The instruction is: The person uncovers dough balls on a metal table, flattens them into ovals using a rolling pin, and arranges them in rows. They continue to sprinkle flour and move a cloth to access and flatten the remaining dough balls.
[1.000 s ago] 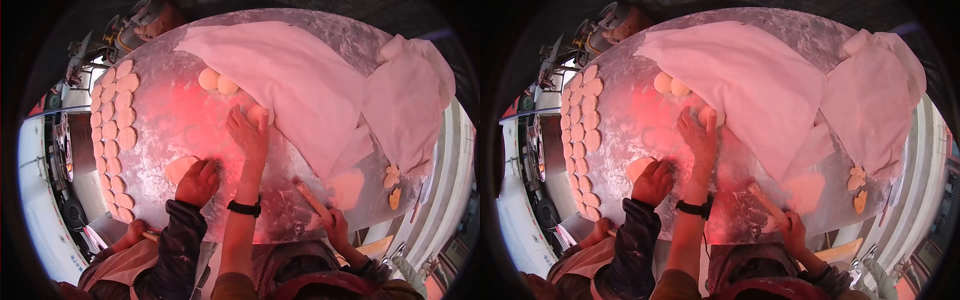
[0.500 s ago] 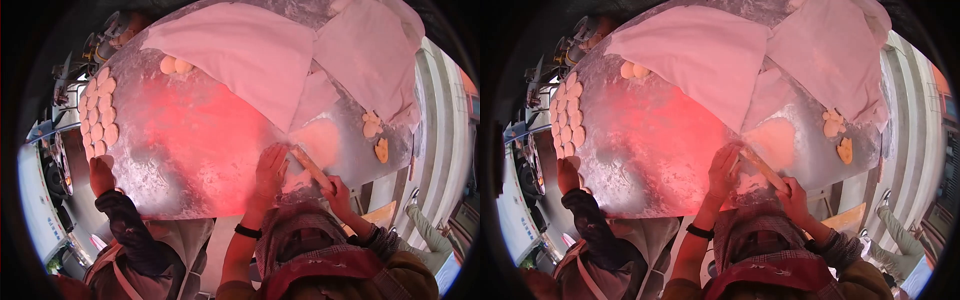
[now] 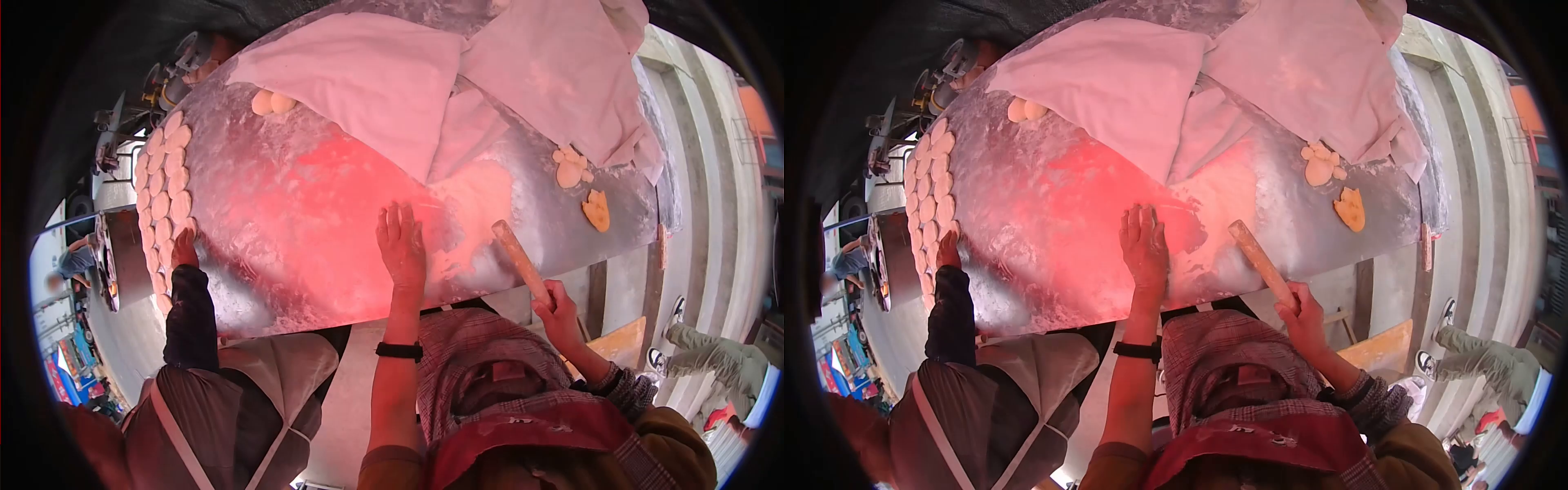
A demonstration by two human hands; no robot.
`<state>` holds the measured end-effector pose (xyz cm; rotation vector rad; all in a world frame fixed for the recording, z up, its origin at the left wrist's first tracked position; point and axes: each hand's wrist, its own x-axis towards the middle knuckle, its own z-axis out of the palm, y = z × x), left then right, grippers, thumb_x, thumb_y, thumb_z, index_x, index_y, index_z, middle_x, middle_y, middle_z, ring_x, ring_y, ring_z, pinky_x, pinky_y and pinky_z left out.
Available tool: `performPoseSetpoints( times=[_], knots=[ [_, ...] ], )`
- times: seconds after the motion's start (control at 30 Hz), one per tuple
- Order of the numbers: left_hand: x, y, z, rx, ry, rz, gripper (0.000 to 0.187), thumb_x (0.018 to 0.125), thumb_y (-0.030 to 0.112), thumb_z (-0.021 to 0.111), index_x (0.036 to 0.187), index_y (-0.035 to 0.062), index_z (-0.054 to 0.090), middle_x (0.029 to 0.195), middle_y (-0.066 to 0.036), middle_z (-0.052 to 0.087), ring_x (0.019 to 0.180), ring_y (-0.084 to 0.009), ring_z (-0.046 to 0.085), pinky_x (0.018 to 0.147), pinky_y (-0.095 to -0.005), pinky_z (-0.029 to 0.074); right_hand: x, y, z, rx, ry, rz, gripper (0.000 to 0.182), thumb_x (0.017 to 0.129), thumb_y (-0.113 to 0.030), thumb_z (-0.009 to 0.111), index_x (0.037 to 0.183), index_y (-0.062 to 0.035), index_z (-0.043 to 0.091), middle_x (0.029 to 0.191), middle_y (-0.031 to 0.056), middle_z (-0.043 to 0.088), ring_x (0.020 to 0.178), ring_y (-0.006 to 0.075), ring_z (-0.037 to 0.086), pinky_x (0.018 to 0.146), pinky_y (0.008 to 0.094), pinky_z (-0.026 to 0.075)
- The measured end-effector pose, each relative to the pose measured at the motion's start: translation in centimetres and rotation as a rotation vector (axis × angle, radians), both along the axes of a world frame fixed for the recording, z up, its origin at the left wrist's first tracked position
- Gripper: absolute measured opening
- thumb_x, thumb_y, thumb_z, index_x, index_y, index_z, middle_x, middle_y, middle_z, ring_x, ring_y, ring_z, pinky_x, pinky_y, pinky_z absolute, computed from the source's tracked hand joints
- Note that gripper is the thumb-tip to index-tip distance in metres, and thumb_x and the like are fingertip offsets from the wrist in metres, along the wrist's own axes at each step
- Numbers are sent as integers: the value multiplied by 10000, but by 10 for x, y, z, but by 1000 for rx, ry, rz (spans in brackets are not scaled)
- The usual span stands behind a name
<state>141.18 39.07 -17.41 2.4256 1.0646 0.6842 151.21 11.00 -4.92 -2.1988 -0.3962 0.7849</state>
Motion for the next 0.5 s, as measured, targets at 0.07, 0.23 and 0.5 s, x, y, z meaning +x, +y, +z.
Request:
performPoseSetpoints(
  times=[0.07,0.23,0.5],
  knots=[
    [-11,-15,1,-10,36,-222,392,898,120,618,1288,83,597,1393,-126,527,1338,-369,437,1092,-476,372,-4,-1,-8,12,12,23,320,852,-108,672,1127,-6,546,823,86,595,697,146,536,658,299,469],
    [-49,18,17,-5,234,36,410,939,161,603,1341,88,571,1424,-140,503,1356,-374,415,1087,-470,375,-9,13,-11,13,37,135,339,853,-131,674,1143,-12,545,871,128,618,743,197,583,693,330,487],
    [-76,64,0,-103,32,124,451,940,182,605,1368,59,533,1439,-173,479,1341,-370,434,1080,-451,401,1,94,-10,90,-1,362,338,854,-106,663,1154,-13,540,962,185,630,816,311,630,743,361,502]
  ],
)
